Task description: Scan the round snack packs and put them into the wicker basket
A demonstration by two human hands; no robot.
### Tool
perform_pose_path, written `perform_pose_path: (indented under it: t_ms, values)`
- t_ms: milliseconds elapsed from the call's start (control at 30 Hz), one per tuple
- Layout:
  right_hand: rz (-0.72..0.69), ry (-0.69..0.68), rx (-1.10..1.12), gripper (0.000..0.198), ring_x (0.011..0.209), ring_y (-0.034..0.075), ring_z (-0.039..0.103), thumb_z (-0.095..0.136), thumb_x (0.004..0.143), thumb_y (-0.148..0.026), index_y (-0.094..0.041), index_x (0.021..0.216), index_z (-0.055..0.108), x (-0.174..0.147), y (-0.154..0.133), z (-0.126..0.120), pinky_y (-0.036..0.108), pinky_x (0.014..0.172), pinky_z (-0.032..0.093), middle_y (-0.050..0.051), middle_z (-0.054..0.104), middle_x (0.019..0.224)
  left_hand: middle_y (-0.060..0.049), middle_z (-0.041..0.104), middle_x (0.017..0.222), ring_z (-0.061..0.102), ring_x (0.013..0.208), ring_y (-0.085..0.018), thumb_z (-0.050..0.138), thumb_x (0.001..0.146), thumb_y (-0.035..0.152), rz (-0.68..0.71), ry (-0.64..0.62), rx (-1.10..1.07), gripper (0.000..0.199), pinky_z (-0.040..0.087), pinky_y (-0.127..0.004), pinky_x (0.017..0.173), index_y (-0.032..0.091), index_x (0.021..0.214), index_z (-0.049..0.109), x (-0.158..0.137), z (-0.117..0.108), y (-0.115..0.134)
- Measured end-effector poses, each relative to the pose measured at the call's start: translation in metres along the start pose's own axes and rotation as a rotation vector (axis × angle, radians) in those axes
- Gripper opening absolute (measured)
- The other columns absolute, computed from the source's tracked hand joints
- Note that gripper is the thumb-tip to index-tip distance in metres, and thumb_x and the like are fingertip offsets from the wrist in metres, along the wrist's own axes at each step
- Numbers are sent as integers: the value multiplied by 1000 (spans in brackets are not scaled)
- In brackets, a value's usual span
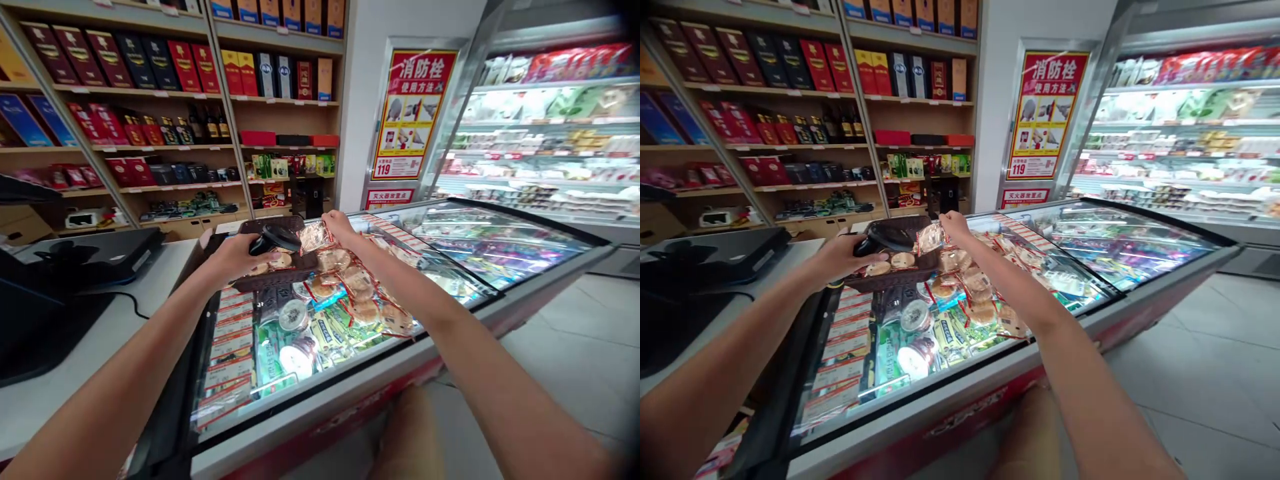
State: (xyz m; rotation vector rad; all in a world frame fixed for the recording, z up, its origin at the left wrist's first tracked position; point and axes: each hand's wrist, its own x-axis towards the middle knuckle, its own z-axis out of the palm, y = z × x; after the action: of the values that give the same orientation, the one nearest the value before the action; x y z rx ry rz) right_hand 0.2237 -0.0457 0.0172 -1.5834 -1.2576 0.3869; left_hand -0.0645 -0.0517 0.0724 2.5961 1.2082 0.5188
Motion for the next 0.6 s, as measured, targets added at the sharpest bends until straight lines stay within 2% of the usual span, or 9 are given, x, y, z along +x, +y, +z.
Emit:
perform_pose_path:
  t_ms: [167, 300, 433, 600]
  values:
    - [-31, 10, 65, 41, 125, 31, 51, 49, 91, -45, -22, 122, 62, -44, 28, -57, 45, 97, 43, 7, 64, 120, -4, 68, 75, 63, 74, -24, 59, 73, 72, 57, -54, 25, 62, 36, -28, 59, 23, 108, 70, 12, 20, 54]
    - [-17, 40, 73, 40, 127, 33, 50, 51, 90, -45, -26, 125, 61, -71, 49, -85, 46, 94, 46, 5, 64, 119, -5, 68, 75, 62, 73, -24, 60, 74, 69, 63, -59, 82, 57, 35, -28, 57, 22, 105, 70, 17, 29, 77]
    - [49, 126, 4, 40, 121, 30, 53, 52, 91, -42, -23, 126, 60, -76, 59, -96, 41, 90, 47, 7, 65, 117, -2, 66, 69, 60, 65, -21, 59, 72, 71, 58, -37, 10, 58, 37, -28, 58, 23, 102, 70, 19, 31, 79]
    - [151, 234, -138, 38, 110, 21, 58, 52, 97, -40, -16, 125, 58, -58, 63, -91, 33, 89, 49, 9, 63, 122, -2, 65, 69, 59, 65, -21, 58, 71, 74, 63, -13, 33, 60, 35, -27, 57, 22, 100, 71, 21, 27, 59]
